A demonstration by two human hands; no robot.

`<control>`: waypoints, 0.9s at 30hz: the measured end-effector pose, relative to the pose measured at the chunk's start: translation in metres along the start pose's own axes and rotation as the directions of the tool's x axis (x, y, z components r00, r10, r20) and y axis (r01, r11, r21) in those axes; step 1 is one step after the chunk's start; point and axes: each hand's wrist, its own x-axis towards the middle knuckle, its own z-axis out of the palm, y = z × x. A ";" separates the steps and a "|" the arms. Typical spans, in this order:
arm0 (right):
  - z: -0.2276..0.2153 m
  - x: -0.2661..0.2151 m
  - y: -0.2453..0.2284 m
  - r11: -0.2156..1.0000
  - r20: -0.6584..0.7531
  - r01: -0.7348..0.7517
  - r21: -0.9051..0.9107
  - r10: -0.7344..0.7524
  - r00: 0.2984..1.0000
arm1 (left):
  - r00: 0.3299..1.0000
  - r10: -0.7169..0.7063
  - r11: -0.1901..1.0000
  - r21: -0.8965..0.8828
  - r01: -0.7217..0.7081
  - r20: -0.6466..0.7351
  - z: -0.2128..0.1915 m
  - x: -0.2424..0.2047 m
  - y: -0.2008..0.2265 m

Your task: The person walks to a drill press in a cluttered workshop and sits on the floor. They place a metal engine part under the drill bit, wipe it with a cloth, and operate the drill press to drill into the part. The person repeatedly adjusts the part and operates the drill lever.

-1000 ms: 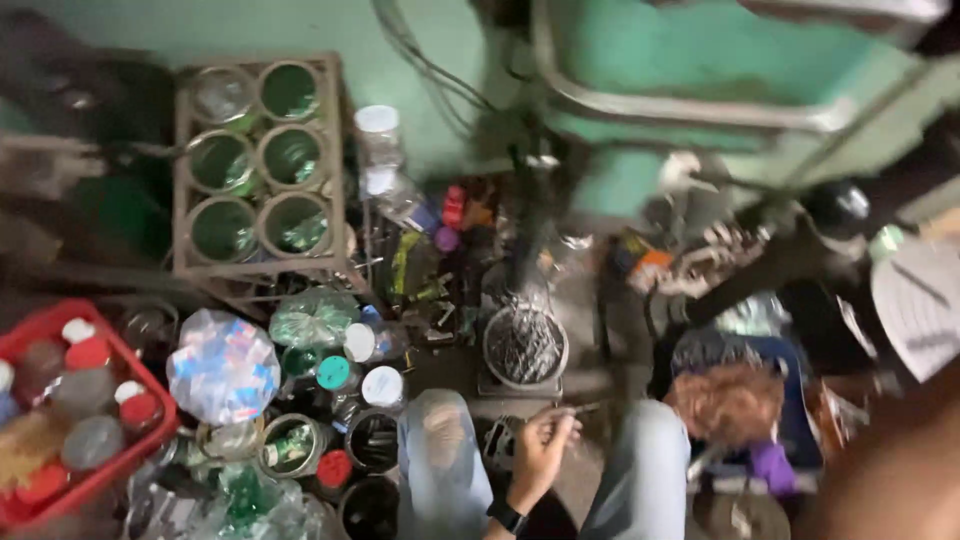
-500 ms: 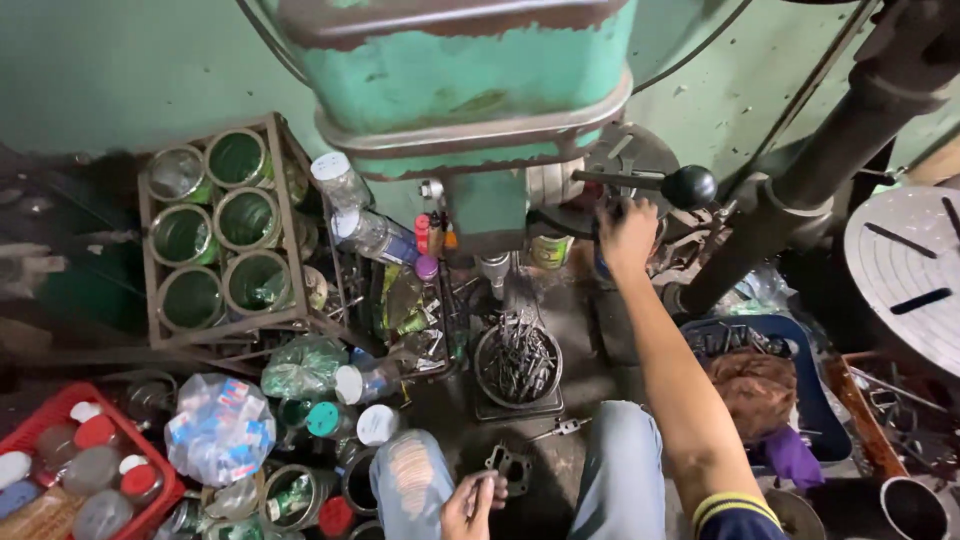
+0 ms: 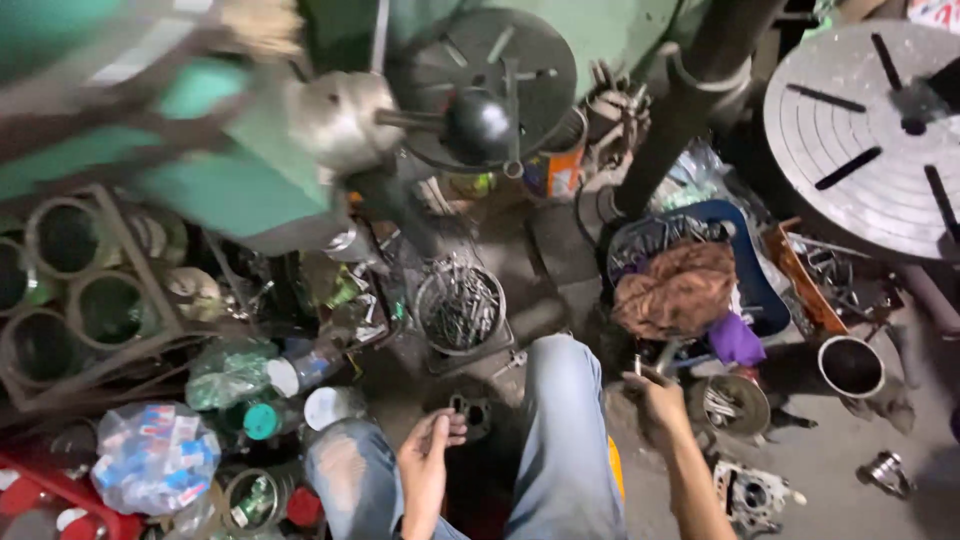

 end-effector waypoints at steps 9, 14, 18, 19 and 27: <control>-0.098 0.051 -0.086 0.787 0.221 0.366 0.496 -0.522 0.824 | 0.992 -0.078 0.987 0.133 0.090 -0.099 0.009 -0.028 0.002; -0.032 0.107 -0.153 0.949 0.082 0.264 0.171 -0.280 0.956 | 0.985 -0.064 0.996 0.052 0.073 -0.157 0.002 -0.033 -0.011; -0.018 0.167 -0.121 0.234 0.243 0.897 -0.374 -0.909 0.338 | 0.979 -0.026 0.994 0.095 0.046 -0.203 -0.011 -0.029 -0.023; -0.025 0.185 -0.101 0.202 0.233 0.760 -0.618 -0.876 0.423 | 0.979 -0.010 0.987 0.156 0.042 -0.205 -0.015 -0.024 -0.027; 0.040 0.037 -0.172 -0.077 0.222 0.750 -0.657 -0.970 0.095 | 0.994 0.112 0.868 0.484 -0.107 0.018 0.065 0.035 0.048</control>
